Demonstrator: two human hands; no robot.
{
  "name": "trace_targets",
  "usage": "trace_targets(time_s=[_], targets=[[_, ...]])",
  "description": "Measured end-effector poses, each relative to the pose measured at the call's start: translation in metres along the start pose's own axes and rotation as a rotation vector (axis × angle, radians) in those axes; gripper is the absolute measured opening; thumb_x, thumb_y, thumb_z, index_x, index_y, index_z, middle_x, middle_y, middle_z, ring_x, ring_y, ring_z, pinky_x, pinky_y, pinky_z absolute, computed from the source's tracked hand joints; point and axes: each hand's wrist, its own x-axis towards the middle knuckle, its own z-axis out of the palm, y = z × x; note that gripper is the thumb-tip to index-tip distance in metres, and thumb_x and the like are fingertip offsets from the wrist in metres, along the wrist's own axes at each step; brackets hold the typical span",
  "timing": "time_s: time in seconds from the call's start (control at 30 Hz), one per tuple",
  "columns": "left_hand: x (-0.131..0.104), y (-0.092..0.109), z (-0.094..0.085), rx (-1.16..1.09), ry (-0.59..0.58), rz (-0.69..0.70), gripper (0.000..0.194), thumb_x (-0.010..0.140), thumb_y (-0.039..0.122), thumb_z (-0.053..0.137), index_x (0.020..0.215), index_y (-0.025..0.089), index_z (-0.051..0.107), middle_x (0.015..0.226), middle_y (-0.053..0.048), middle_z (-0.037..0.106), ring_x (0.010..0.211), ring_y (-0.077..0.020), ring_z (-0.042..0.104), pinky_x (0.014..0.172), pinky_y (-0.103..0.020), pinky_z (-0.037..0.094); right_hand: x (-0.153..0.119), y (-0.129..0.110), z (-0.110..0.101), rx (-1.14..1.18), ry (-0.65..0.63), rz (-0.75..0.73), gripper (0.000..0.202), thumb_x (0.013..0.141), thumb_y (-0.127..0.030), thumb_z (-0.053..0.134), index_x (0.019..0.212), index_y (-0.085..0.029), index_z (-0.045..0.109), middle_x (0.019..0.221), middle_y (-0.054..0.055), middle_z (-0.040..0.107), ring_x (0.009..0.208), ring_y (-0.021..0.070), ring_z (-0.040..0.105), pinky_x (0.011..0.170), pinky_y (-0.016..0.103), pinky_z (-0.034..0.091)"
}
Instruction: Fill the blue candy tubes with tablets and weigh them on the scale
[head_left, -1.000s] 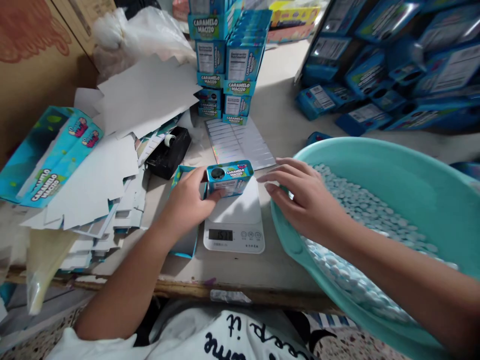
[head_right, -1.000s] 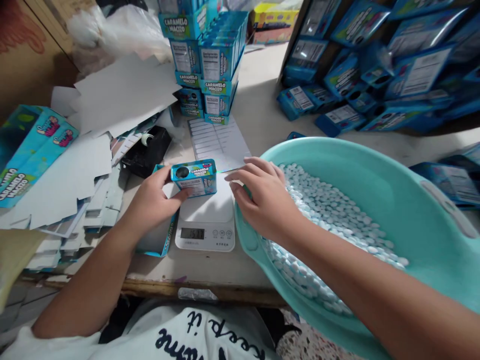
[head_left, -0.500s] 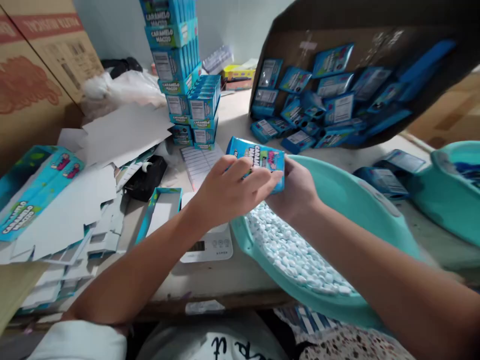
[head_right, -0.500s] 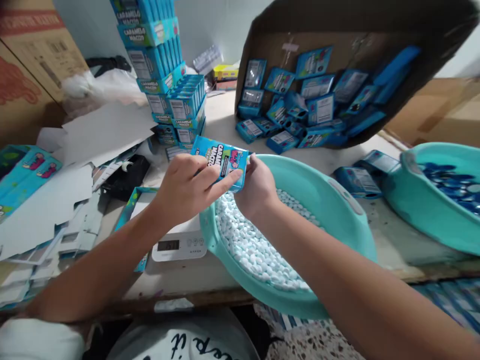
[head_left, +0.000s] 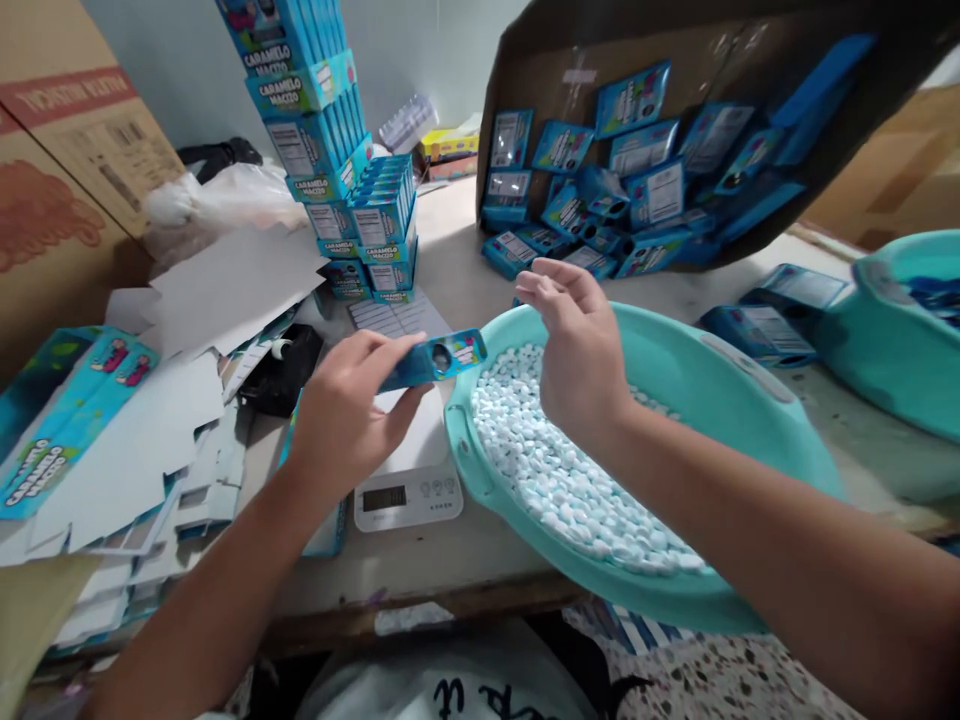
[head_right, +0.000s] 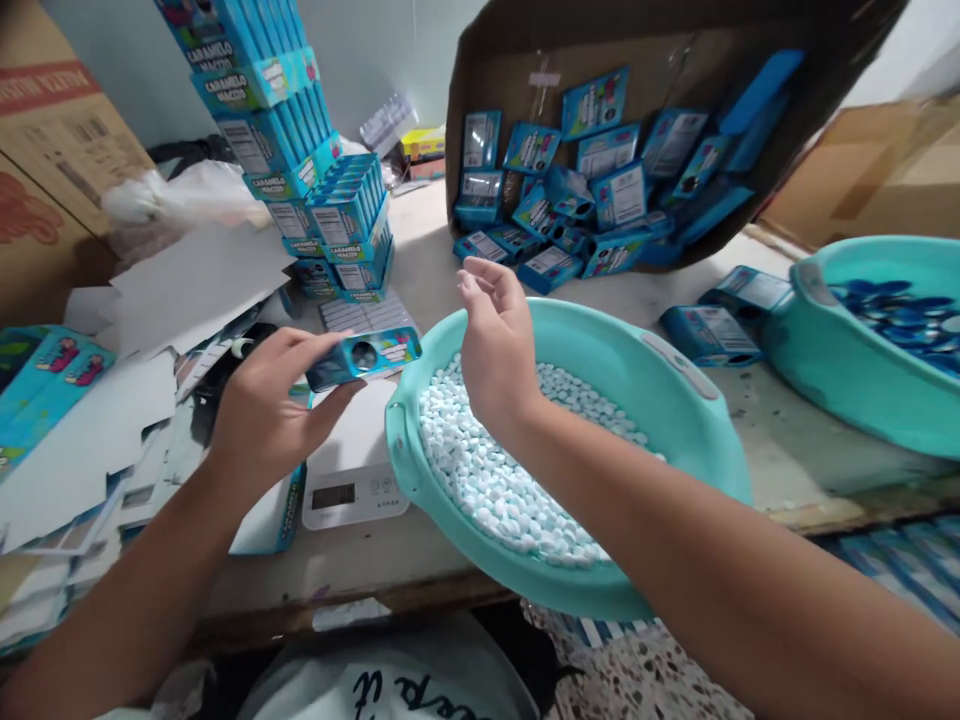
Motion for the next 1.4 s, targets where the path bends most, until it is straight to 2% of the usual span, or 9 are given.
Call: trace_targets(time_s=[0.1, 0.2, 0.3, 0.37, 0.43, 0.5, 0.73, 1.13, 1.4], targets=[[-0.025, -0.015, -0.011, -0.121, 0.013, -0.294, 0.037, 0.09, 0.039, 0.073, 0.119, 0.017, 0.071, 0.101, -0.007, 0.071, 0.092, -0.0217, 0.069, 0.081, -0.032, 0.059, -0.008, -0.004, 0.003, -0.102, -0.186, -0.02, 0.021, 0.09, -0.036, 0.055, 0.107, -0.026, 0.062, 0.121, 0.005, 0.07, 0.121, 0.0237, 0.063, 0.112, 0.046, 0.045], [-0.048, -0.033, -0.007, -0.306, -0.032, -0.554, 0.042, 0.083, 0.043, 0.079, 0.117, 0.018, 0.072, 0.108, -0.007, 0.074, 0.095, -0.0232, 0.072, 0.084, -0.034, 0.063, -0.018, -0.004, 0.005, -0.391, -0.41, -0.114, 0.022, 0.091, -0.036, 0.055, 0.106, -0.025, 0.066, 0.12, 0.008, 0.071, 0.118, 0.0278, 0.064, 0.11, 0.053, 0.045], [-0.065, -0.05, 0.0, -0.44, -0.131, -0.725, 0.051, 0.079, 0.051, 0.082, 0.117, 0.018, 0.071, 0.114, -0.01, 0.074, 0.103, -0.0275, 0.073, 0.09, -0.04, 0.064, -0.028, -0.001, 0.005, -0.79, -0.562, -0.315, 0.024, 0.095, -0.033, 0.051, 0.11, -0.026, 0.069, 0.131, 0.009, 0.068, 0.129, 0.0327, 0.058, 0.12, 0.067, 0.027], [-0.072, -0.057, 0.002, -0.446, -0.166, -0.781, 0.069, 0.077, 0.054, 0.083, 0.133, 0.019, 0.062, 0.127, -0.013, 0.07, 0.115, -0.0301, 0.07, 0.097, -0.044, 0.062, -0.032, 0.002, 0.003, -0.977, -0.663, -0.388, 0.028, 0.098, -0.033, 0.048, 0.114, -0.026, 0.07, 0.14, 0.01, 0.063, 0.14, 0.0359, 0.049, 0.122, 0.071, 0.017], [-0.075, -0.061, -0.002, -0.383, -0.149, -0.746, 0.091, 0.077, 0.059, 0.083, 0.15, 0.02, 0.047, 0.141, -0.016, 0.061, 0.127, -0.0319, 0.063, 0.104, -0.047, 0.058, -0.032, 0.005, 0.002, -1.078, -0.758, -0.397, 0.033, 0.101, -0.035, 0.044, 0.117, -0.027, 0.071, 0.145, 0.01, 0.06, 0.148, 0.0381, 0.041, 0.121, 0.073, 0.018], [-0.076, -0.062, -0.009, -0.269, -0.123, -0.65, 0.099, 0.079, 0.067, 0.077, 0.157, 0.021, 0.037, 0.148, -0.017, 0.056, 0.133, -0.0329, 0.059, 0.109, -0.05, 0.055, -0.03, 0.008, 0.001, -1.118, -0.825, -0.393, 0.037, 0.102, -0.037, 0.04, 0.118, -0.027, 0.072, 0.146, 0.01, 0.06, 0.15, 0.0396, 0.036, 0.12, 0.074, 0.021], [-0.071, -0.056, -0.029, 0.08, -0.096, -0.409, 0.084, 0.094, 0.077, 0.048, 0.156, 0.022, 0.037, 0.146, -0.016, 0.057, 0.138, -0.0328, 0.054, 0.113, -0.049, 0.051, -0.025, 0.01, 0.002, -1.129, -0.846, -0.371, 0.043, 0.105, -0.046, 0.035, 0.112, -0.026, 0.073, 0.14, 0.01, 0.063, 0.15, 0.0414, 0.036, 0.119, 0.075, 0.021], [-0.07, -0.057, -0.028, 0.109, -0.154, -0.423, 0.078, 0.097, 0.076, 0.042, 0.153, 0.022, 0.044, 0.143, -0.014, 0.058, 0.134, -0.0306, 0.057, 0.112, -0.045, 0.052, -0.026, 0.014, 0.002, -1.229, -0.83, -0.467, 0.038, 0.106, -0.046, 0.038, 0.113, -0.031, 0.071, 0.137, 0.008, 0.064, 0.145, 0.0402, 0.044, 0.114, 0.074, 0.031], [-0.069, -0.056, -0.028, 0.122, -0.156, -0.435, 0.076, 0.098, 0.075, 0.04, 0.149, 0.02, 0.049, 0.14, -0.014, 0.06, 0.132, -0.0292, 0.057, 0.112, -0.043, 0.052, -0.025, 0.013, 0.001, -1.187, -0.879, -0.417, 0.042, 0.105, -0.055, 0.034, 0.115, -0.033, 0.069, 0.141, 0.008, 0.062, 0.149, 0.0403, 0.037, 0.118, 0.076, 0.024]])
